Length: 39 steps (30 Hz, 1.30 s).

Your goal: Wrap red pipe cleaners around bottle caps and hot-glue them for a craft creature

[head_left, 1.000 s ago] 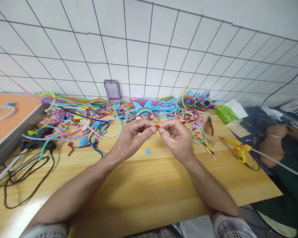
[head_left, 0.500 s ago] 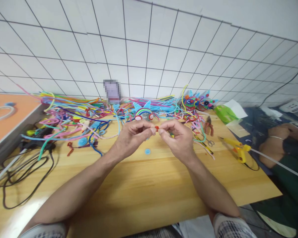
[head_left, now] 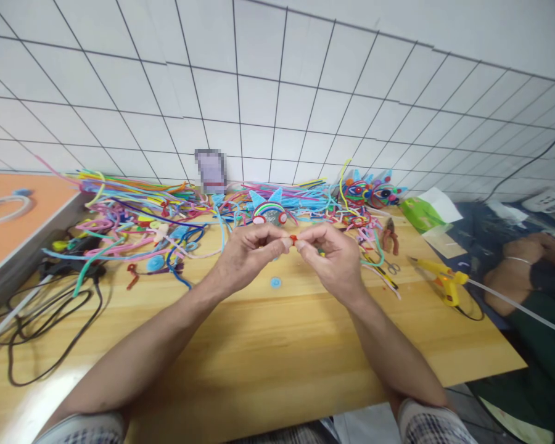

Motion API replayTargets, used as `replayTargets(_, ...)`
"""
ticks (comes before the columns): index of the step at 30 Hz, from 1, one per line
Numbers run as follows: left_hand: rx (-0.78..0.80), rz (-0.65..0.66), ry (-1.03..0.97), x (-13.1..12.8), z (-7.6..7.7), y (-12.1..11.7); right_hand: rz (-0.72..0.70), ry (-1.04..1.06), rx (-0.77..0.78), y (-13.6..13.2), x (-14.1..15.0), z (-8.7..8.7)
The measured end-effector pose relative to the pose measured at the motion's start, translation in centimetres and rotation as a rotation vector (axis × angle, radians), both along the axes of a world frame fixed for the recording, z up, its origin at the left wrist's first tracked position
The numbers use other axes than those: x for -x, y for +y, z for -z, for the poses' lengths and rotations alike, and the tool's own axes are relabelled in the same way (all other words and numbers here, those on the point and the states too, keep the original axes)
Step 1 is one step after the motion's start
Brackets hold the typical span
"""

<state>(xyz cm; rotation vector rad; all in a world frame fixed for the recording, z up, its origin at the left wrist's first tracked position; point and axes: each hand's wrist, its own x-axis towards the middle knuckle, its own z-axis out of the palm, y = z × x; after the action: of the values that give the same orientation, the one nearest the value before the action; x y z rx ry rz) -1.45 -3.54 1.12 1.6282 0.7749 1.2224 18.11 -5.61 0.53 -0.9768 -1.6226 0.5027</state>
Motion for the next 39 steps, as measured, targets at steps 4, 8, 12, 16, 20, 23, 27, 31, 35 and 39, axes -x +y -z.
replayTargets(4,0.058,0.017,0.018,0.0,-0.3,0.0,-0.011,0.013,0.040,0.1,0.0,0.2)
replayTargets(8,0.107,0.000,-0.031,-0.2,-0.4,-0.1,-0.045,0.091,0.081,0.4,0.1,1.0)
replayTargets(12,0.119,-0.009,-0.064,-0.4,-0.4,-0.1,-0.031,0.123,0.093,0.5,0.2,1.7)
replayTargets(16,0.084,0.011,-0.049,-0.3,-0.5,-0.2,-0.060,0.108,0.082,0.3,0.2,1.2)
replayTargets(20,0.078,0.016,-0.018,-0.3,-0.9,-0.2,-0.087,0.097,0.092,0.1,0.1,0.5)
replayTargets(23,0.089,0.001,-0.007,-0.4,-0.8,-0.2,-0.103,0.105,0.096,0.1,0.1,0.4)
replayTargets(27,0.069,-0.066,-0.005,-0.2,0.0,0.0,-0.130,0.091,0.097,0.3,0.2,0.6)
replayTargets(31,0.055,-0.092,-0.002,0.2,0.8,0.4,-0.130,0.058,0.084,0.6,0.2,0.7)
replayTargets(35,0.021,-0.088,-0.024,0.0,1.0,0.3,-0.122,0.048,0.068,0.2,0.1,0.5)
replayTargets(39,-0.013,-0.073,-0.036,-0.4,0.9,0.1,-0.104,0.051,0.058,0.0,-0.2,0.3)
